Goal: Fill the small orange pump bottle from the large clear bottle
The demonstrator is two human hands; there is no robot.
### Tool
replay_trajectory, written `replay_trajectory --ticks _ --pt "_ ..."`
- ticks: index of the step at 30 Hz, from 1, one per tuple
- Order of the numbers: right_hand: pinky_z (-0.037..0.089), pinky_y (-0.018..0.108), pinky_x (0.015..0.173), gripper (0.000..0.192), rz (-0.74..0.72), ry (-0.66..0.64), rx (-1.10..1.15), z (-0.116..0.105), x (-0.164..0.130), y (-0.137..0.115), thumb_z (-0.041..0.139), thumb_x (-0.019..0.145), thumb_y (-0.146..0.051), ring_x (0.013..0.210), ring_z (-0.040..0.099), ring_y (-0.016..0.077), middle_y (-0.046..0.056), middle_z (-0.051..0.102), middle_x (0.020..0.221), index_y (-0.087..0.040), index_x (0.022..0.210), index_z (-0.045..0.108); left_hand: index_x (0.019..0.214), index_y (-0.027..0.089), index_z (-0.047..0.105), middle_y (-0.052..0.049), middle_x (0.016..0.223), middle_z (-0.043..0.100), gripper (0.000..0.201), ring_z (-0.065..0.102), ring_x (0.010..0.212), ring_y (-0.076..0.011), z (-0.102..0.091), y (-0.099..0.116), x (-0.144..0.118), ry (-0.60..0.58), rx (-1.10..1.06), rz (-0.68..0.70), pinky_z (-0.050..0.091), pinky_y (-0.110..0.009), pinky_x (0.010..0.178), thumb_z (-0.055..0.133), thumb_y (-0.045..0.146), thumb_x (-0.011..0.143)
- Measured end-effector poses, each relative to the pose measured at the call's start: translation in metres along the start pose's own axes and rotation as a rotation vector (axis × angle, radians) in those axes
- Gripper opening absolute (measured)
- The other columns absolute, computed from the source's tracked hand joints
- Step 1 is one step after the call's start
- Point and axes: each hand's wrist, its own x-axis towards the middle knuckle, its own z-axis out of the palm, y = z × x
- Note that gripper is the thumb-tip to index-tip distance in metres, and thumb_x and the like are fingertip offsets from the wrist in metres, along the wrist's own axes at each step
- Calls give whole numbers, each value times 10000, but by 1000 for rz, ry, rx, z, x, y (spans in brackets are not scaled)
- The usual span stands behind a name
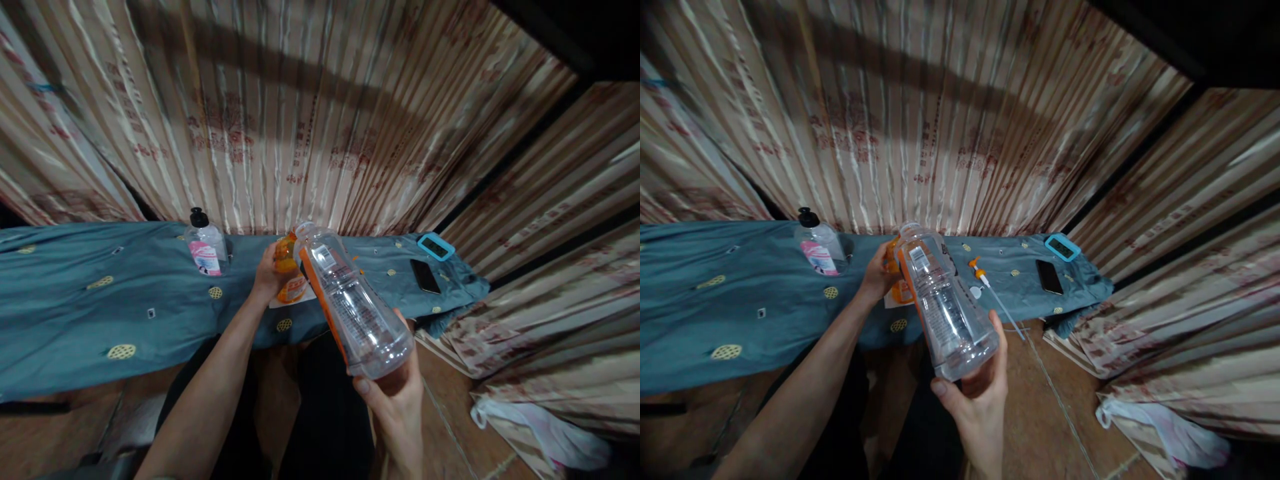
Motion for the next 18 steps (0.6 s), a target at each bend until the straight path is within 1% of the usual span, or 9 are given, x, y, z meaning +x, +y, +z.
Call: replay_trajectory --ticks 3,5,10,13,16,18 --pt "564 427 1026 1120 1 -5 -26 0 -1 -1 999 558 -339 1276 696 351 145 693 1430 -231 1547 485 1194 225 646 -70 1176 750 643 713 1067 -282 -1 4 0 -24 -23 -72 583 -440 969 859 300 592" --pt "568 439 1030 1138 5 -10 -22 0 -1 -1 998 557 -345 1274 698 360 151 689 1433 -228 1560 472 1187 221 644 -69 1165 746 647 711 1065 -288 -2 7 0 -31 -27 -95 583 -458 977 859 302 582" --pt "587 454 1013 1157 34 -1 -1 0 -1 0 1000 548 -321 1294 687 376 161 676 1446 -228 1565 457 1192 219 646 -68 1173 735 673 703 1086 -293 -3 7 0 -44 -54 -82 574 -484 1011 874 305 565" --pt "580 464 1022 1155 22 -7 -15 1 -1 1 993 561 -341 1293 686 374 161 675 1448 -230 1574 448 1207 234 650 -59 1169 733 687 702 1082 -286 -3 3 1 -43 -70 -73 582 -476 994 884 310 565" --pt "578 446 1011 1143 15 1 -26 2 -1 1 997 558 -352 1267 702 364 161 684 1437 -218 1559 463 1214 244 650 -59 1181 730 682 701 1083 -282 -3 1 1 -57 -73 -72 592 -472 971 883 315 577" --pt "575 430 999 1139 2 12 -36 3 -1 0 1003 552 -356 1254 709 358 164 693 1426 -204 1548 471 1211 238 651 -62 1175 736 677 707 1063 -278 -3 1 1 -58 -52 -40 600 -471 952 882 314 580"
